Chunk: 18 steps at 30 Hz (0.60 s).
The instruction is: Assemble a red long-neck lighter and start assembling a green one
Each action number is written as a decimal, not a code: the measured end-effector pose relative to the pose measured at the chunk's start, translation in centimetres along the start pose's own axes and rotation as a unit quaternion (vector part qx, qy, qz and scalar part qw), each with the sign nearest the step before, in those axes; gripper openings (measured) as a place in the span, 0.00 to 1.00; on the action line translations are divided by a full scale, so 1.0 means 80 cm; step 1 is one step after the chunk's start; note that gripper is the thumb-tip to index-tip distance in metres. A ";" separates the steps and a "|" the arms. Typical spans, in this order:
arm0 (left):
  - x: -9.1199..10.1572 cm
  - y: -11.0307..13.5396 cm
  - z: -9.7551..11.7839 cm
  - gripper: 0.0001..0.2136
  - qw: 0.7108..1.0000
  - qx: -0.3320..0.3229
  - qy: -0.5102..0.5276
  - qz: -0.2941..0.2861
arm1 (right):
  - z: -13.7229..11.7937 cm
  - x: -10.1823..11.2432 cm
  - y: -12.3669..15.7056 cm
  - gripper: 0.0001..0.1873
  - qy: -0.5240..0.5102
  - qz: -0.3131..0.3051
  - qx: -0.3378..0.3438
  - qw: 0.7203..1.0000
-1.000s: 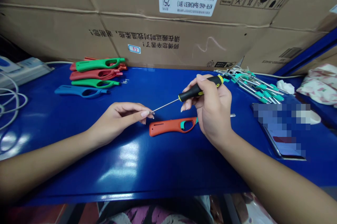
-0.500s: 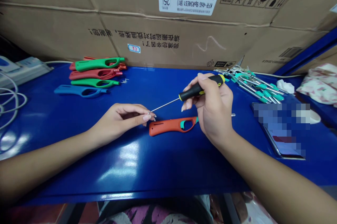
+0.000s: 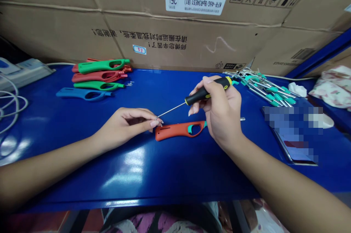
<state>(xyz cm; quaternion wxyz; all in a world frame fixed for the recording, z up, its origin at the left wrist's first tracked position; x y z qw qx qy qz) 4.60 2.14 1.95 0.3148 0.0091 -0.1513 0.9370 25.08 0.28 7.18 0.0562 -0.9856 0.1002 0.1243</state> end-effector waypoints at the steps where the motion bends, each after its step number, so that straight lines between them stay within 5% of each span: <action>1: -0.001 0.000 0.000 0.05 1.000 -0.004 -0.007 -0.002 | 0.000 0.000 0.000 0.10 0.003 -0.001 0.000 1.000; 18: -0.007 0.002 0.001 0.07 0.995 -0.052 -0.067 -0.054 | -0.013 -0.012 0.015 0.09 0.081 -0.051 0.038 0.995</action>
Point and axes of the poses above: each hand's wrist, its own y-axis away from the middle knuckle, its own x-axis out of the back of the hand, z = x × y, the point moved 6 cm from there along -y, towards the middle knuckle, and after that the axes turned 15 degrees about -x, right-handed, at the moved point
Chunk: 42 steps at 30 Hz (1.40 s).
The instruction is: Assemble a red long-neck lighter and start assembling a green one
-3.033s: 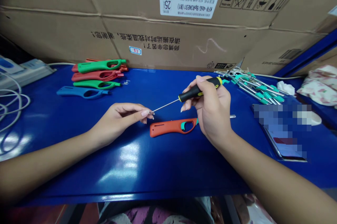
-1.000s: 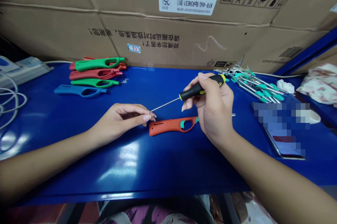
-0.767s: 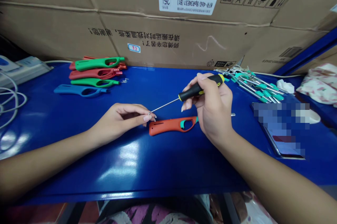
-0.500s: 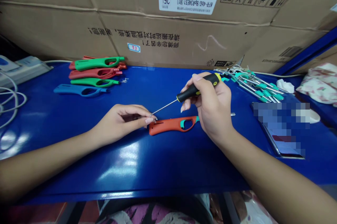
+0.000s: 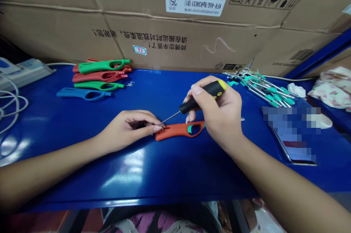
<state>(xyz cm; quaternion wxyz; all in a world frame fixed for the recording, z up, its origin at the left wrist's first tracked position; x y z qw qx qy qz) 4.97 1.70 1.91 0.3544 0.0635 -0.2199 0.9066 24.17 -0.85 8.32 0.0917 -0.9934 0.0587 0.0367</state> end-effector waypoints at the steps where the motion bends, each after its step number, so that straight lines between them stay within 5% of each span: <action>1: 0.000 0.000 0.000 0.07 1.000 0.001 0.000 0.001 | 0.000 -0.001 0.000 0.08 0.004 -0.006 0.005 1.000; 5: -0.002 0.000 0.002 0.07 1.000 -0.002 -0.002 -0.004 | -0.006 -0.005 0.006 0.03 0.031 -0.011 0.031 0.999; 15: -0.004 0.001 0.007 0.07 1.000 -0.027 -0.010 -0.004 | -0.021 -0.013 0.024 0.36 0.073 -0.023 0.077 0.994; 20: -0.001 0.003 0.002 0.15 0.997 -0.047 0.045 0.035 | -0.026 -0.012 0.025 0.36 0.092 0.015 0.106 0.990; 42: 0.000 0.003 0.005 0.12 0.996 -0.083 0.002 0.027 | -0.010 -0.031 0.037 0.34 0.153 -0.006 0.146 0.977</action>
Point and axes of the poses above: each hand's wrist, its own y-axis away from the middle knuckle, its own x-axis out of the back of the hand, z = x × y, the point moved 6 cm from there along -y, towards the middle knuckle, and after that the axes turned 15 degrees about -x, right-handed, at the moved point
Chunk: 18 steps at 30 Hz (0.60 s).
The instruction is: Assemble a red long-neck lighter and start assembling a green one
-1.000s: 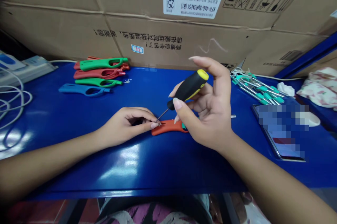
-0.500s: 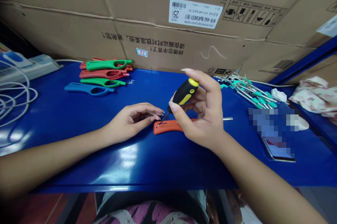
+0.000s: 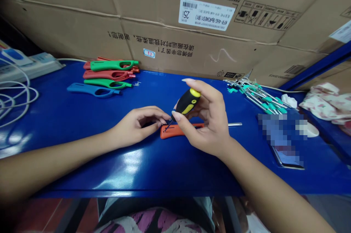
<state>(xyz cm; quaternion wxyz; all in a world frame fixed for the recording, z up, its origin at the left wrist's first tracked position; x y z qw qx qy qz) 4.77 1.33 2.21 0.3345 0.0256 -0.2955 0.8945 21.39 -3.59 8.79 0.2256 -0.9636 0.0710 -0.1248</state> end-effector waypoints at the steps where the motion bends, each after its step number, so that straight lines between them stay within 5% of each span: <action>1: 0.000 0.000 0.000 0.12 1.000 0.000 0.001 -0.001 | -0.001 0.000 0.000 0.34 -0.002 0.003 0.000 1.000; 18: 0.001 -0.001 0.005 0.15 1.000 -0.013 -0.020 -0.018 | 0.009 -0.004 -0.002 0.36 -0.016 -0.034 -0.013 0.999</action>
Point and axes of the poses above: each hand's wrist, its own y-axis away from the middle knuckle, its own x-axis out of the back of the hand, z = x × y, the point moved 6 cm from there along -y, towards the middle knuckle, and after that the axes turned 15 degrees about -x, right-handed, at the moved point
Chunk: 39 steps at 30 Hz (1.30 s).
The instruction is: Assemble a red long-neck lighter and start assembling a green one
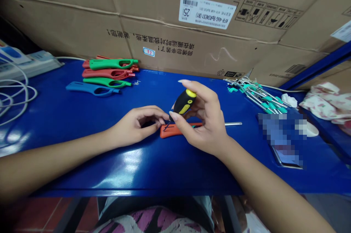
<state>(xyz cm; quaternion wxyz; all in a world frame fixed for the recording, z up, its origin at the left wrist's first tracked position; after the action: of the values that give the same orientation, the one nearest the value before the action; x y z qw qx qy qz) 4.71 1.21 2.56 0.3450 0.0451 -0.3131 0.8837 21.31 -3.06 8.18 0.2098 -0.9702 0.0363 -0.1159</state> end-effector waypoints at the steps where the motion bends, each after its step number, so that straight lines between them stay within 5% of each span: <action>1: 0.001 -0.001 0.004 0.16 1.000 -0.013 -0.021 -0.008 | 0.000 0.000 0.000 0.36 0.000 -0.001 0.000 1.000; 6: -0.007 0.000 0.030 0.23 0.976 -0.118 -0.145 -0.107 | -0.007 -0.003 0.003 0.36 0.026 -0.004 0.041 0.999; 11: -0.014 0.004 0.024 0.25 0.964 -0.120 -0.182 -0.150 | -0.006 -0.004 0.004 0.35 0.066 -0.013 0.071 0.995; 21: -0.014 0.003 0.017 0.20 0.964 -0.131 -0.181 -0.142 | -0.005 -0.005 0.005 0.37 0.093 -0.005 0.090 0.992; 27: -0.014 0.003 0.017 0.19 0.962 -0.135 -0.185 -0.146 | -0.012 -0.008 0.007 0.40 0.121 -0.014 0.160 0.979; 33: -0.014 0.002 0.016 0.17 0.962 -0.133 -0.188 -0.149 | -0.014 -0.010 0.003 0.34 0.171 -0.028 0.135 0.976; 37: -0.013 0.001 0.015 0.17 0.963 -0.132 -0.186 -0.146 | -0.023 -0.003 -0.001 0.36 0.239 0.026 0.202 0.949; 39: -0.012 0.001 0.015 0.16 0.963 -0.132 -0.185 -0.143 | -0.028 -0.005 -0.008 0.35 0.273 0.002 0.197 0.942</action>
<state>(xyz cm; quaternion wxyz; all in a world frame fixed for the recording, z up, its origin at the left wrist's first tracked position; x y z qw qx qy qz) 5.24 -0.12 3.20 0.4068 0.2060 -0.4760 0.7520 20.41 -3.37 10.36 0.3791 -0.8403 0.0702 -0.3811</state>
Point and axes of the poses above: each hand's wrist, its own y-axis away from the middle knuckle, its own x-axis out of the back of the hand, z = x × y, the point moved 6 cm from there along -y, towards the middle knuckle, and after that the axes turned 15 degrees about -x, right-handed, at the moved point
